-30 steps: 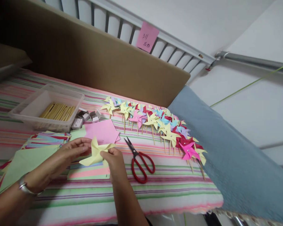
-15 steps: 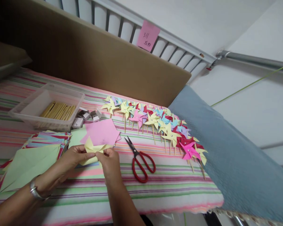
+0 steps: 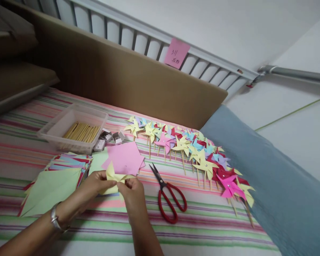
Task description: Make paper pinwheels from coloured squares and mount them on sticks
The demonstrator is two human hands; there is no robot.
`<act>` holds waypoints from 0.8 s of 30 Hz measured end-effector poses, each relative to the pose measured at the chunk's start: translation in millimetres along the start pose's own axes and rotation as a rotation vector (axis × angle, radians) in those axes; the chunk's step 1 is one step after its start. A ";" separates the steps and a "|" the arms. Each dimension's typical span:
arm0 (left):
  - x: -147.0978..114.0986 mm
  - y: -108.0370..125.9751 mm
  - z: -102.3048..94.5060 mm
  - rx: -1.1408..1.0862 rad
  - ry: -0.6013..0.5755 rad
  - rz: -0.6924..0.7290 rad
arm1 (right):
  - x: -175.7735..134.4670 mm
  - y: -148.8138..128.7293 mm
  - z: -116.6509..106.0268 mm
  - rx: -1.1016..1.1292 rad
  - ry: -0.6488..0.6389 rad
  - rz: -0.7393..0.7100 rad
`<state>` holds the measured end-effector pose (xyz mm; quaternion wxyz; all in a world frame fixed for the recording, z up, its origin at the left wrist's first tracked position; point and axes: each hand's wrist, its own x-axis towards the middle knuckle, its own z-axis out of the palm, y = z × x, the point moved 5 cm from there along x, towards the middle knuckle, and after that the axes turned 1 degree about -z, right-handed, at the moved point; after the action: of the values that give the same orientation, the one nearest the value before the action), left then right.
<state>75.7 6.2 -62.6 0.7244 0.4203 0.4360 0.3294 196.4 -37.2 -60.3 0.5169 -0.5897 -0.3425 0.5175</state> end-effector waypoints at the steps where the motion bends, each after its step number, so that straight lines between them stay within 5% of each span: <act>1: -1.2 2.2 -0.3 -0.024 0.005 0.000 | -0.8 -1.2 0.5 0.042 -0.017 -0.001; 7: -5.2 9.3 -3.4 -0.169 -0.034 0.000 | -5.4 -6.4 7.7 0.266 -0.175 0.044; 13: -8.5 17.9 -10.2 -0.220 0.001 0.002 | -3.0 -0.9 2.0 0.207 -0.114 0.010; 18: -14.6 36.5 -21.3 -0.246 -0.058 0.089 | 33.9 -33.3 -10.4 -0.444 0.069 -0.198; 24: -26.7 49.9 -15.4 -0.377 -0.388 0.104 | 110.9 -80.0 41.6 -0.936 0.053 -0.359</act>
<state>45.3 10.1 -12.5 0.8419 0.3551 0.1981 0.3547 192.2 96.0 -8.7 0.2862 -0.7030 -0.6209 0.1959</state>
